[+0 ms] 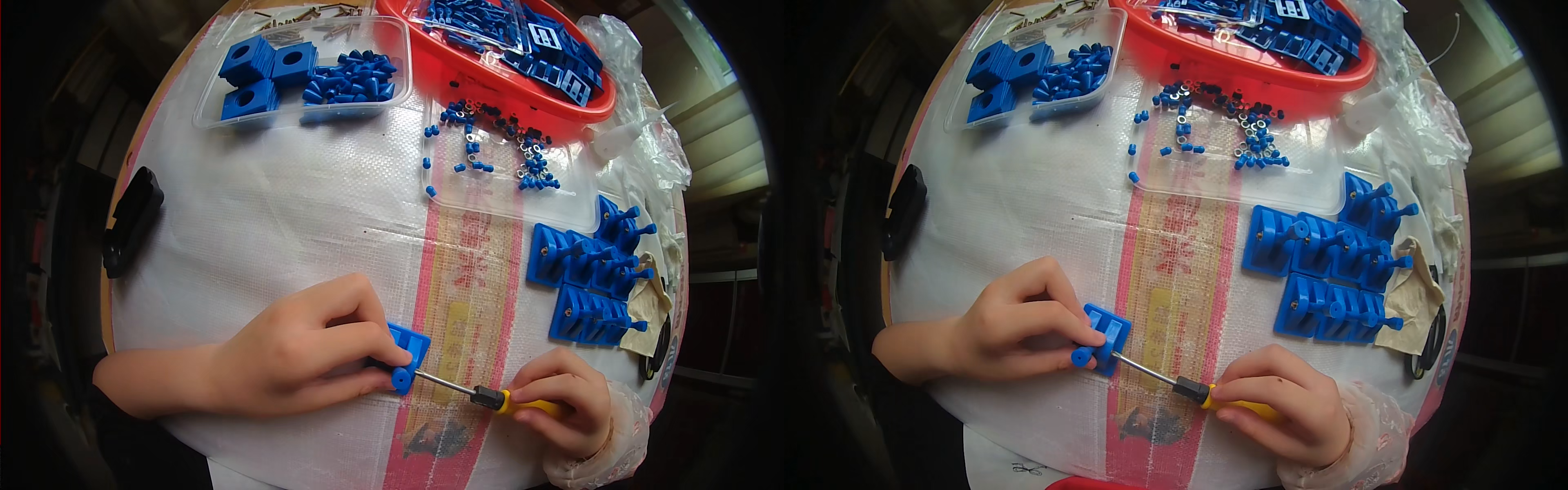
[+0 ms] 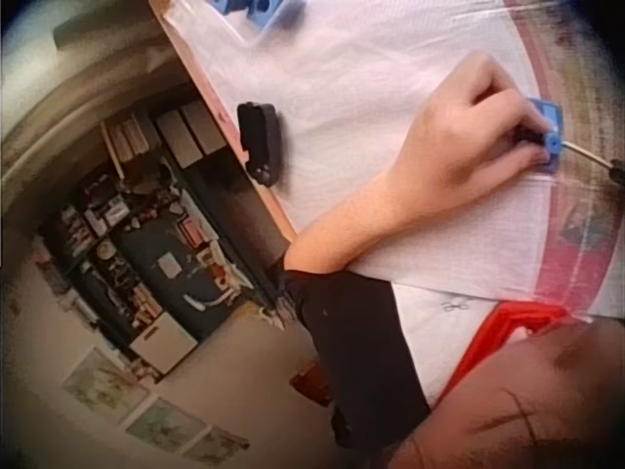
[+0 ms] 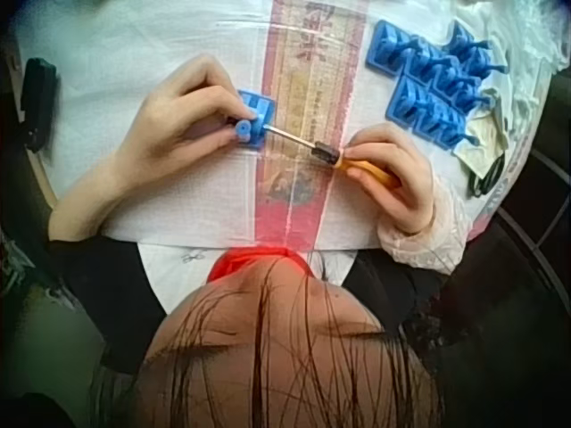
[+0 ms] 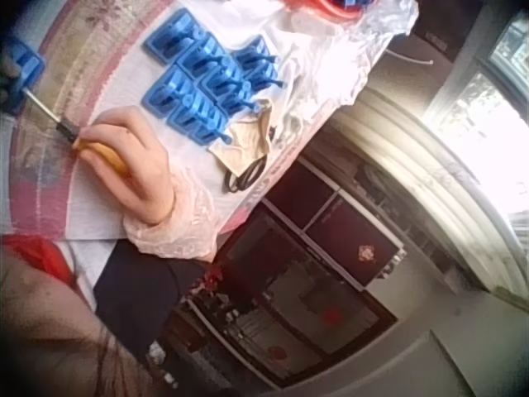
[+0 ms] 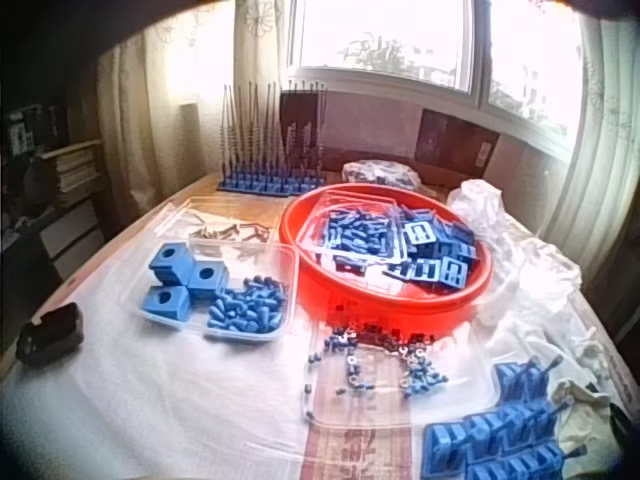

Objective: Manually assemble small blue plastic parts using a screwdriver.

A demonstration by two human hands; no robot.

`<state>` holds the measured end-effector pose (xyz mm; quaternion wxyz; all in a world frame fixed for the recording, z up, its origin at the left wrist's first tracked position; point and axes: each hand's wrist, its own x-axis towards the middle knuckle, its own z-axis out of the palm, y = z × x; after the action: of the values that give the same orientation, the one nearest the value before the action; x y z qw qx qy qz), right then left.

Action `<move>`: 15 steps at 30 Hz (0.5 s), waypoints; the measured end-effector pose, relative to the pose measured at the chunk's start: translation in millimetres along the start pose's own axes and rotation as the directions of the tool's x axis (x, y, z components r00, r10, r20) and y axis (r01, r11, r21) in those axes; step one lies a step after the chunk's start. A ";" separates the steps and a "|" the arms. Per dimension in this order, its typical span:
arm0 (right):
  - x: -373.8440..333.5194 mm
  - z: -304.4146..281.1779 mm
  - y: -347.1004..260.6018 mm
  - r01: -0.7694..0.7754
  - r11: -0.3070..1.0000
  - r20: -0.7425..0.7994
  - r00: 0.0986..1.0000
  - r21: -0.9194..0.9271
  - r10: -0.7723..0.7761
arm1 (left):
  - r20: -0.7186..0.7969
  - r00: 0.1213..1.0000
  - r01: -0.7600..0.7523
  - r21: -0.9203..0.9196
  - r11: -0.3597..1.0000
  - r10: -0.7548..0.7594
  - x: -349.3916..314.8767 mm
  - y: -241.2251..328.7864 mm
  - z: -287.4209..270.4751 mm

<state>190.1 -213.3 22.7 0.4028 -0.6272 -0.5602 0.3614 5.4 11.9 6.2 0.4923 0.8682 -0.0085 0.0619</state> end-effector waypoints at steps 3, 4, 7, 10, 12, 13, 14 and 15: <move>-0.8 -1.8 -0.1 -0.069 0.996 0.012 0.998 0.059 0.068 | 0.002 1.000 0.001 0.003 1.000 -0.001 0.7 -0.3 0.4; -1.2 -1.3 -0.2 -0.079 0.994 0.008 0.997 0.076 0.079 | 0.001 1.000 0.002 0.005 1.000 -0.002 0.4 -0.1 0.3; -3.0 0.4 0.2 -0.105 0.988 0.000 0.994 0.114 0.106 | 0.000 1.000 0.004 0.006 1.000 -0.004 0.0 0.1 0.0; -3.9 0.2 1.1 -0.112 0.986 0.002 0.994 0.122 0.113 | -0.003 1.000 0.004 0.002 1.000 -0.004 0.5 0.1 0.7; -4.0 -0.1 0.9 -0.104 0.988 0.003 0.995 0.118 0.105 | -0.003 1.000 0.000 0.002 1.000 0.000 1.0 0.2 0.6; -3.6 -0.1 1.0 -0.103 0.988 0.007 0.995 0.118 0.103 | -0.004 1.000 0.000 0.004 1.000 0.000 0.8 0.3 0.5; -3.1 -0.3 1.1 -0.102 0.988 0.010 0.995 0.118 0.101 | -0.004 1.000 0.001 0.003 1.000 -0.001 0.8 0.3 0.5; -2.8 -0.4 1.1 -0.101 0.988 0.014 0.995 0.118 0.100 | -0.005 1.000 0.003 0.002 1.000 -0.003 0.7 0.2 0.8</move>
<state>190.5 -216.2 21.9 0.4186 -0.6281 -0.5069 0.4163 6.1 11.2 6.0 0.4916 0.8685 -0.0061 0.0634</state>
